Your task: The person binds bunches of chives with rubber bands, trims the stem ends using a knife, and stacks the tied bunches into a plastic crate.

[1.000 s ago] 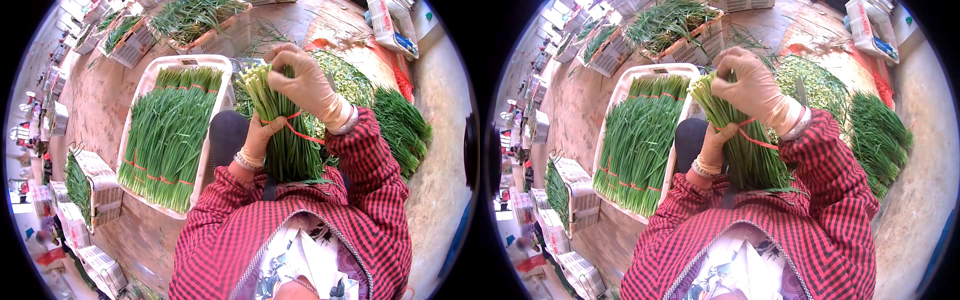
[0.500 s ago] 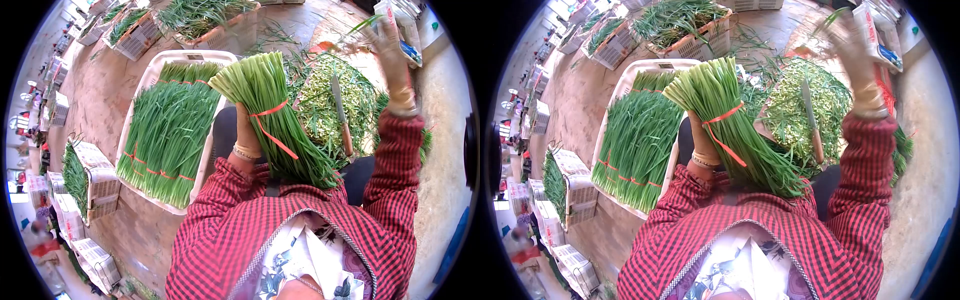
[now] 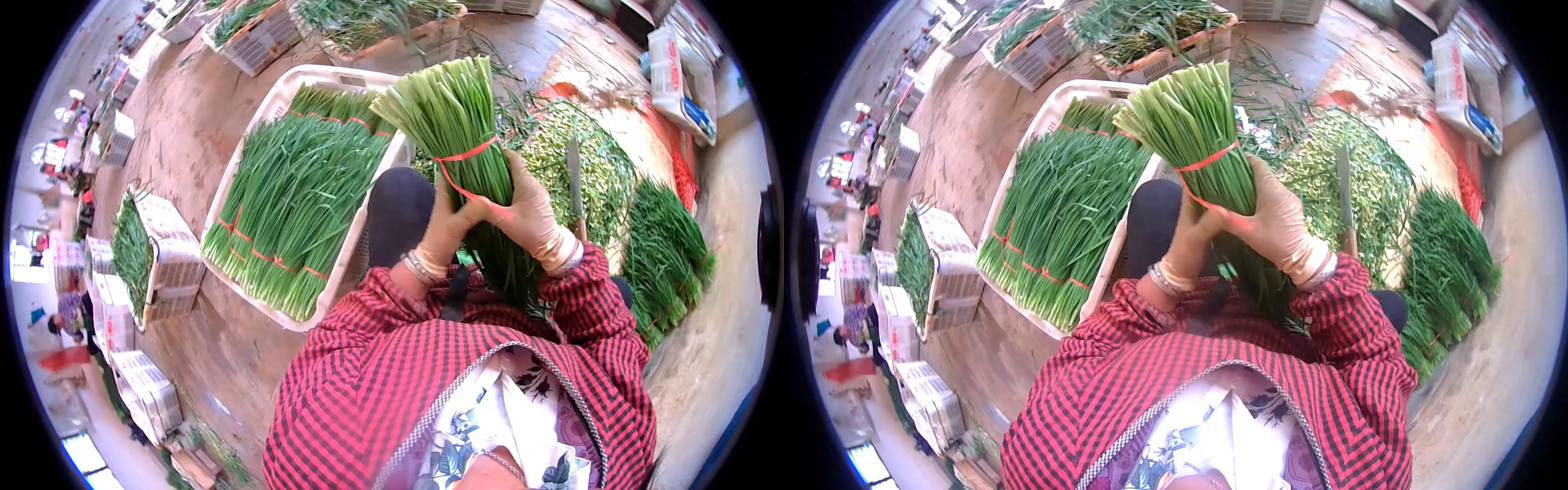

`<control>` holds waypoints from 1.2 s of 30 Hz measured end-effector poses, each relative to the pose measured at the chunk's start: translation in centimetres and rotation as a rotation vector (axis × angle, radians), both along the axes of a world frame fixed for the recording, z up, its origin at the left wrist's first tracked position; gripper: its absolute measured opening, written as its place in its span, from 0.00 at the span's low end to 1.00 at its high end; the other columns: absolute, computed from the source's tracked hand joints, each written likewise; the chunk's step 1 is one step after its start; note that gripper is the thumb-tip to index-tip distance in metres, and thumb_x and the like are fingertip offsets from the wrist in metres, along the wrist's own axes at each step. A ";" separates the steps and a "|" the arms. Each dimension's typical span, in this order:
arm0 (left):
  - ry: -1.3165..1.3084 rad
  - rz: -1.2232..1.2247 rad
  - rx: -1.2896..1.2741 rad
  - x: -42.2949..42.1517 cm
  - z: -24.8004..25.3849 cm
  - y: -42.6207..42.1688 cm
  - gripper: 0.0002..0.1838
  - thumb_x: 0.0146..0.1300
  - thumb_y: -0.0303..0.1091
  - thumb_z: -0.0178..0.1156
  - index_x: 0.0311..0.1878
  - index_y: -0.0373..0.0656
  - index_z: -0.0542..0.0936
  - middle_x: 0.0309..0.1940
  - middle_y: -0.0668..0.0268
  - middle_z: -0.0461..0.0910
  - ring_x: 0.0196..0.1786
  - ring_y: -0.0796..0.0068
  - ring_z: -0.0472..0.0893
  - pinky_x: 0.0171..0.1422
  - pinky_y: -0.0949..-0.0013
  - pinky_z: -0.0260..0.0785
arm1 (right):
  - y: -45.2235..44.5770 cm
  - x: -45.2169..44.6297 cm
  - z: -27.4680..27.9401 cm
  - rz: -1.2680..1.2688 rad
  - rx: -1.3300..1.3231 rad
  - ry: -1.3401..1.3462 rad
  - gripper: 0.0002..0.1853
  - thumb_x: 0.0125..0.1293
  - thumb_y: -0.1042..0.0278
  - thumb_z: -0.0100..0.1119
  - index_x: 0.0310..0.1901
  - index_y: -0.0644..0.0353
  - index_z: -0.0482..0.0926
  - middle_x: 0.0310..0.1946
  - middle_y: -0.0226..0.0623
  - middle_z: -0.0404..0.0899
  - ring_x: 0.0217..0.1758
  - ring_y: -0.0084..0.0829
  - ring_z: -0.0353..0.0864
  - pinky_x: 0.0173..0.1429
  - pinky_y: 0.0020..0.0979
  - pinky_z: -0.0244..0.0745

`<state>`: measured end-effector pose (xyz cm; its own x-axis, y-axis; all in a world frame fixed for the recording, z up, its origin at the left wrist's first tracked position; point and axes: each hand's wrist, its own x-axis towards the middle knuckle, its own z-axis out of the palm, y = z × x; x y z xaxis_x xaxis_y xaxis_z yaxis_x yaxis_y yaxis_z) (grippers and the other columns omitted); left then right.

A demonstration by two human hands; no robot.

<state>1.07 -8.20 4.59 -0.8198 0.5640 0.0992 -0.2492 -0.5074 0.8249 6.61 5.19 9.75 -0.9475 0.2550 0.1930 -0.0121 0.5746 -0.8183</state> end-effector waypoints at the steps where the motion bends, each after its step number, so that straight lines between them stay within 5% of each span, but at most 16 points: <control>1: -0.044 0.013 0.059 0.7 0.6 0.3 0.42 0.58 0.34 0.71 0.72 0.43 0.60 0.59 0.65 0.73 0.59 0.71 0.73 0.64 0.67 0.68 | -0.1 -0.2 0.0 -0.011 0.116 0.086 0.40 0.53 0.56 0.73 0.65 0.62 0.65 0.49 0.52 0.79 0.49 0.51 0.82 0.50 0.40 0.79; 5: -0.030 -0.008 0.094 -0.5 1.3 0.6 0.31 0.57 0.35 0.72 0.62 0.41 0.72 0.50 0.69 0.78 0.52 0.76 0.77 0.58 0.69 0.71 | -1.7 -1.6 0.8 -0.026 0.505 0.209 0.42 0.49 0.66 0.69 0.67 0.62 0.63 0.49 0.50 0.77 0.50 0.52 0.79 0.51 0.45 0.76; 12: -0.066 0.136 0.324 -4.8 7.1 -2.6 0.19 0.56 0.33 0.70 0.50 0.40 0.79 0.40 0.72 0.80 0.40 0.79 0.78 0.46 0.73 0.72 | -5.4 -4.3 6.3 0.183 0.521 0.456 0.50 0.46 0.71 0.70 0.73 0.64 0.57 0.65 0.53 0.67 0.67 0.52 0.68 0.69 0.44 0.65; 16: 0.207 0.497 -0.023 -8.2 11.6 -9.4 0.21 0.53 0.33 0.69 0.52 0.40 0.79 0.43 0.69 0.82 0.44 0.73 0.81 0.51 0.68 0.72 | -4.2 -5.3 5.2 0.383 0.333 0.578 0.44 0.50 0.74 0.70 0.70 0.62 0.61 0.65 0.51 0.69 0.67 0.50 0.70 0.71 0.42 0.65; 19: 0.382 0.721 -0.237 -10.1 15.2 -16.2 0.22 0.49 0.31 0.74 0.49 0.41 0.82 0.44 0.69 0.83 0.44 0.77 0.81 0.51 0.70 0.71 | -1.7 -4.6 3.6 0.337 0.372 0.288 0.29 0.56 0.74 0.67 0.61 0.61 0.73 0.59 0.44 0.76 0.63 0.43 0.75 0.66 0.36 0.69; 21: 0.546 0.732 -0.340 -11.7 16.6 -21.0 0.29 0.47 0.22 0.76 0.55 0.37 0.77 0.45 0.66 0.84 0.44 0.75 0.83 0.52 0.68 0.77 | 0.5 -3.5 1.3 0.302 0.336 0.163 0.25 0.58 0.73 0.66 0.59 0.60 0.75 0.57 0.44 0.78 0.60 0.41 0.77 0.64 0.34 0.71; 22: 0.683 0.804 -0.514 -13.0 16.0 -23.2 0.32 0.48 0.34 0.78 0.57 0.41 0.76 0.44 0.63 0.85 0.43 0.69 0.85 0.50 0.65 0.78 | 2.0 -2.8 0.2 0.290 0.277 -0.003 0.23 0.60 0.71 0.66 0.58 0.60 0.76 0.54 0.44 0.79 0.57 0.40 0.79 0.61 0.34 0.73; 24: 0.816 1.018 -1.447 -12.9 15.4 -25.8 0.37 0.46 0.51 0.77 0.59 0.47 0.75 0.44 0.58 0.85 0.44 0.60 0.86 0.50 0.61 0.78 | 3.8 -1.8 -2.0 0.268 0.210 -0.174 0.20 0.62 0.69 0.65 0.56 0.60 0.78 0.51 0.44 0.81 0.54 0.39 0.81 0.58 0.33 0.75; 25: 0.754 0.959 -1.625 -13.1 14.3 -26.0 0.43 0.42 0.62 0.72 0.61 0.51 0.74 0.43 0.56 0.85 0.43 0.53 0.85 0.48 0.58 0.77 | 4.3 -1.2 -3.0 0.281 0.198 -0.199 0.18 0.63 0.67 0.64 0.54 0.61 0.79 0.48 0.44 0.82 0.51 0.38 0.83 0.55 0.33 0.76; 28: 0.648 0.493 -2.095 -14.2 9.0 -24.9 0.41 0.43 0.56 0.70 0.59 0.45 0.71 0.47 0.52 0.82 0.47 0.53 0.84 0.51 0.55 0.76 | 4.6 0.2 -5.1 0.295 0.123 -0.299 0.17 0.65 0.65 0.63 0.53 0.62 0.80 0.46 0.46 0.83 0.50 0.39 0.84 0.54 0.33 0.76; 32: 0.505 0.146 -2.023 -15.2 1.7 -20.4 0.39 0.43 0.58 0.69 0.55 0.42 0.73 0.45 0.55 0.83 0.47 0.59 0.85 0.52 0.59 0.76 | 3.3 0.6 -5.0 0.342 0.095 -0.407 0.18 0.63 0.65 0.63 0.54 0.61 0.80 0.49 0.45 0.83 0.54 0.42 0.82 0.58 0.36 0.75; 36: 0.528 0.102 -1.897 -17.8 -0.7 -13.1 0.38 0.43 0.58 0.70 0.53 0.41 0.75 0.43 0.52 0.85 0.46 0.55 0.85 0.51 0.57 0.76 | 2.2 -0.4 -3.8 0.370 0.113 -0.459 0.17 0.63 0.65 0.62 0.53 0.60 0.80 0.47 0.46 0.82 0.53 0.44 0.82 0.56 0.36 0.75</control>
